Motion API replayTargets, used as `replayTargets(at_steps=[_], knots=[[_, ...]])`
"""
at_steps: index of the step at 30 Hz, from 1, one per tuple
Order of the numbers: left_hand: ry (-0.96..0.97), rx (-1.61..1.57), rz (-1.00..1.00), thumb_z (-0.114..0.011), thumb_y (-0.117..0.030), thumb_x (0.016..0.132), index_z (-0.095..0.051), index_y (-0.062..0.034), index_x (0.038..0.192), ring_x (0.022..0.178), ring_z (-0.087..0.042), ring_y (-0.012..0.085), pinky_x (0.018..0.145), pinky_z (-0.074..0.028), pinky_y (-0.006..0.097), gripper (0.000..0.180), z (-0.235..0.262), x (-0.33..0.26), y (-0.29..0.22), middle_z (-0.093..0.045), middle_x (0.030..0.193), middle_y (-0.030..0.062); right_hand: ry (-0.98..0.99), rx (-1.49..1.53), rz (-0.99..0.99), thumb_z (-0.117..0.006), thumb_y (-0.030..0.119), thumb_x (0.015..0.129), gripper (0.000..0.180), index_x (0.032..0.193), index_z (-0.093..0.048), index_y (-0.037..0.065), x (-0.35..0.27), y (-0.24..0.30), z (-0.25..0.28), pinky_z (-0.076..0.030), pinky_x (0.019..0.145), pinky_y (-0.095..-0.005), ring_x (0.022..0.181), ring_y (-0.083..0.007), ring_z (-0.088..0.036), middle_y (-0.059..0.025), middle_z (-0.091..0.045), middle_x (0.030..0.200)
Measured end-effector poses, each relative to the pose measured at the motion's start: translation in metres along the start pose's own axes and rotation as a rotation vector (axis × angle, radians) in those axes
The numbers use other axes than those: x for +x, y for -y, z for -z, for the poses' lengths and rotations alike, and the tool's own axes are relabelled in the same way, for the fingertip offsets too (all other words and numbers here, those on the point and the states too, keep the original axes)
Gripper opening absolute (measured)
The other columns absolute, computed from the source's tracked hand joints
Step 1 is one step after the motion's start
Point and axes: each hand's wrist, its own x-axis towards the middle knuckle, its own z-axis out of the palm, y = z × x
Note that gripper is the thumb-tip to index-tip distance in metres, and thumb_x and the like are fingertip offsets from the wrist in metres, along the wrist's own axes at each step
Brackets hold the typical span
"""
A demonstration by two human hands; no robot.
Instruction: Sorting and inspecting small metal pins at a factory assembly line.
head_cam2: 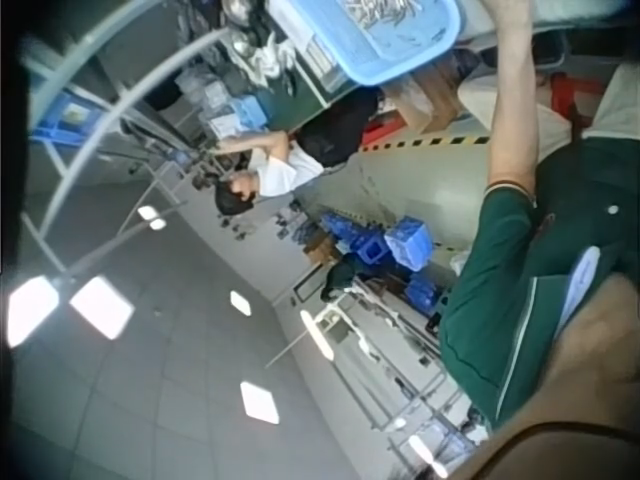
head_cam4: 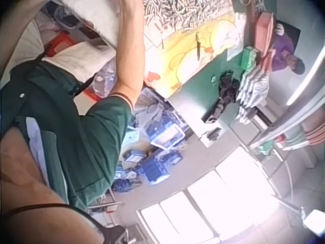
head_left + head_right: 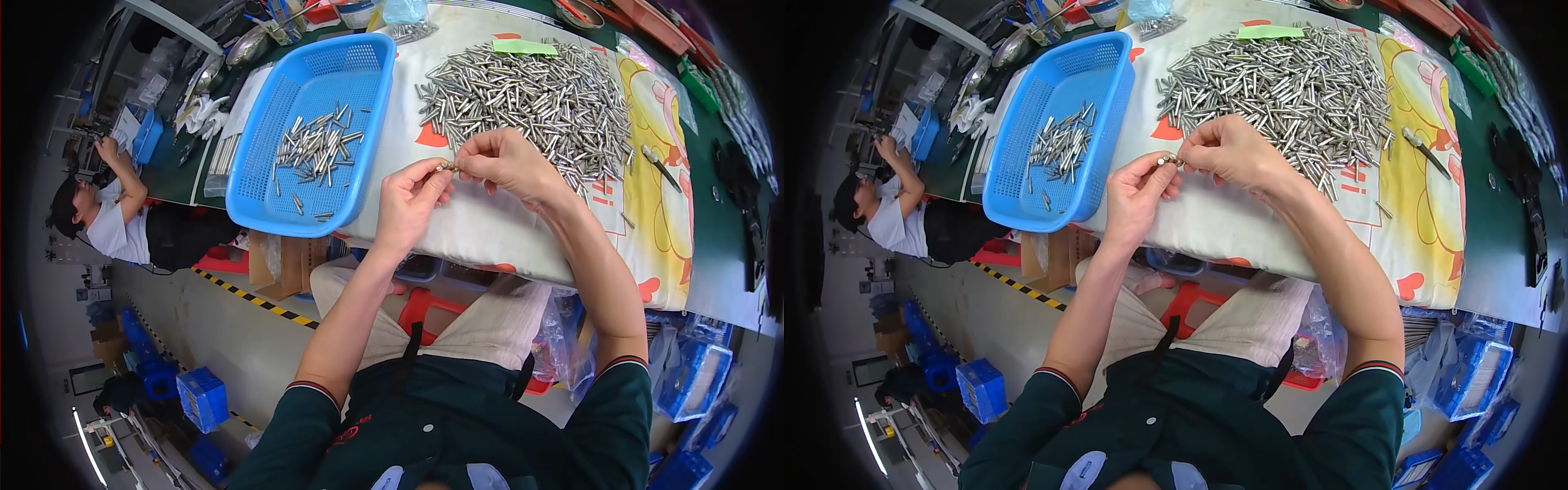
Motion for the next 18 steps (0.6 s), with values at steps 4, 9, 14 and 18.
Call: replayTargets(at_steps=[4,9,14,18], knots=[[0.007,0.004,-0.016,-0.059,-0.011,0.086,-0.063,0.0035,0.098,0.062,-0.056,0.007,0.057,-0.046,0.021,0.019,0.001,0.0,-0.001,-0.063,0.073,0.0045,-0.026,-0.001,0.003,-0.062,0.017,0.077,0.015,0.078,-0.064,0.003,0.0,0.001,-0.002,-0.038,0.049,-0.0197,0.059,-0.0046,-0.049,0.0004,-0.058,0.066],[0.124,-0.142,0.064,-0.051,-0.015,0.092,-0.06,0.0035,0.093,0.058,-0.056,0.0082,0.053,-0.044,0.021,0.021,0.003,-0.01,-0.011,-0.061,0.07,0.0052,-0.251,0.035,0.039,-0.062,0.018,0.08,0.015,0.078,-0.063,0.003,-0.001,0.007,0.005,-0.035,0.05,-0.0194,0.057,-0.0032,-0.046,0.0015,-0.057,0.066],[0.165,-0.347,0.225,-0.047,-0.022,0.094,-0.056,0.0043,0.101,0.062,-0.058,0.0108,0.057,-0.045,0.022,0.028,0.014,-0.02,-0.029,-0.062,0.078,0.0076,-0.347,0.081,0.106,-0.062,0.018,0.08,0.016,0.082,-0.063,0.002,-0.002,0.009,0.007,-0.035,0.051,-0.0189,0.056,-0.0031,-0.046,0.0015,-0.058,0.067],[0.114,-0.39,0.314,-0.048,-0.02,0.094,-0.056,0.0043,0.101,0.063,-0.059,0.0112,0.058,-0.046,0.022,0.027,0.014,-0.02,-0.032,-0.062,0.079,0.0081,-0.337,0.082,0.105,-0.062,0.018,0.08,0.016,0.083,-0.063,0.003,-0.001,0.008,0.005,-0.036,0.051,-0.0188,0.057,-0.0027,-0.046,0.0022,-0.058,0.067]])
